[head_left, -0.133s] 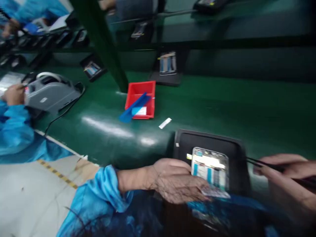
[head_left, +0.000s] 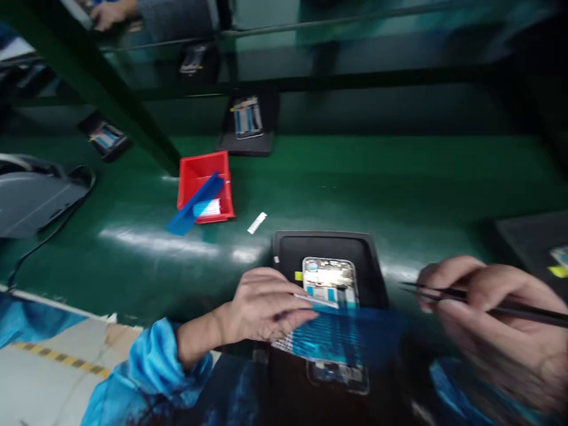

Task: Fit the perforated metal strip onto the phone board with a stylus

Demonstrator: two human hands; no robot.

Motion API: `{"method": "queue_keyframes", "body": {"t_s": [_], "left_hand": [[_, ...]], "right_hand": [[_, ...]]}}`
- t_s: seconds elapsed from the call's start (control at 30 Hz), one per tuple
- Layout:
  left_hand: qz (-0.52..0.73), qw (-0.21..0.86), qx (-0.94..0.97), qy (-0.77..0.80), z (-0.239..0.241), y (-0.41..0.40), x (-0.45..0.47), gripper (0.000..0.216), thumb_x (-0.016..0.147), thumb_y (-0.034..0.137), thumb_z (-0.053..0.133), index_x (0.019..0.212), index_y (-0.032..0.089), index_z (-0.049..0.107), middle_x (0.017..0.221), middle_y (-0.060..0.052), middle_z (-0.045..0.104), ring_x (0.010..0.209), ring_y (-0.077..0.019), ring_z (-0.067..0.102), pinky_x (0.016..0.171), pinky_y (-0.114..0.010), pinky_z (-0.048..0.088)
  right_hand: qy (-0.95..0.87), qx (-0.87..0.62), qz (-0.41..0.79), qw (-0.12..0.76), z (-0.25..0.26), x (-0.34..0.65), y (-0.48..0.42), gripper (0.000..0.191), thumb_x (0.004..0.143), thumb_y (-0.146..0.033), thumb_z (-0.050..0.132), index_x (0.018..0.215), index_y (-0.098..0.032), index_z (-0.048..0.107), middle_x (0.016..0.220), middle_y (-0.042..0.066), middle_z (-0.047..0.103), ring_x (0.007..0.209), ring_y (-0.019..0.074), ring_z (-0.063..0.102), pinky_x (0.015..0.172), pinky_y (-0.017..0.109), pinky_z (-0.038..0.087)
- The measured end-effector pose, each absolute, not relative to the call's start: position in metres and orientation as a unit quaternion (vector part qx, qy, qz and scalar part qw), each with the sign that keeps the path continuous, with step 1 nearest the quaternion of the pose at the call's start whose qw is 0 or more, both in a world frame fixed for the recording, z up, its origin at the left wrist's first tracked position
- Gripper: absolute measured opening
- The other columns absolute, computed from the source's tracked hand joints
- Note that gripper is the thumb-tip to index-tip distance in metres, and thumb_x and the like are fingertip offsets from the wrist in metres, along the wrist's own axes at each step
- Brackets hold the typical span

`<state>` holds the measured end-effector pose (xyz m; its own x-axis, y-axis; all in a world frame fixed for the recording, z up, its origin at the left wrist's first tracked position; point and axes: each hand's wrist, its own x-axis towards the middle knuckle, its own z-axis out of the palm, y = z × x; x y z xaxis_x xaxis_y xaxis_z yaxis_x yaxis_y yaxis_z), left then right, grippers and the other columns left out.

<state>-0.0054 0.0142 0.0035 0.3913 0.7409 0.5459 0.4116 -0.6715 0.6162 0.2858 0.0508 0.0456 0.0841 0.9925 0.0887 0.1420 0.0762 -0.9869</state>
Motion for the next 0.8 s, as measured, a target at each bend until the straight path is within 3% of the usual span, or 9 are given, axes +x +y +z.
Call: {"method": "queue_keyframes", "body": {"t_s": [0.1,0.33,0.53,0.8], "left_hand": [[0.453,0.242,0.780,0.358,0.011,0.030,-0.006,0.017,0.104,0.029,0.075,0.090,0.020,0.079,0.079,-0.004,0.092,0.059,-0.0175,0.084,0.063,-0.029,0.073],[0.436,0.285,0.771,0.366,0.020,0.034,-0.008,0.009,0.098,0.026,0.080,0.092,0.020,0.080,0.079,-0.004,0.092,0.057,-0.0198,0.084,0.061,-0.031,0.074],[0.419,0.286,0.780,0.367,0.021,0.037,-0.014,0.007,0.099,0.028,0.080,0.097,0.021,0.082,0.080,-0.004,0.092,0.058,-0.0194,0.084,0.062,-0.031,0.075],[0.413,0.287,0.783,0.367,0.025,0.040,-0.012,0.015,0.101,0.029,0.080,0.091,0.018,0.081,0.076,-0.006,0.091,0.056,-0.0192,0.082,0.060,-0.031,0.074]], "right_hand": [[-0.560,-0.491,0.443,0.499,0.056,0.289,0.051,0.046,0.075,-0.053,0.097,0.055,-0.031,0.063,0.052,0.001,0.067,0.038,0.0213,0.061,0.031,0.033,0.052],[-0.634,-0.418,0.467,0.453,0.054,0.312,0.047,0.031,0.076,-0.008,0.085,0.065,-0.030,0.066,0.062,-0.001,0.077,0.050,0.0216,0.074,0.045,0.031,0.065],[-0.655,-0.415,0.467,0.424,0.052,0.321,0.049,0.034,0.076,-0.001,0.082,0.068,-0.030,0.067,0.069,-0.002,0.081,0.056,0.0207,0.078,0.050,0.029,0.066],[-0.658,-0.419,0.468,0.415,0.050,0.321,0.050,0.032,0.079,-0.006,0.082,0.068,-0.031,0.066,0.068,0.000,0.081,0.055,0.0212,0.078,0.050,0.029,0.065]]}}
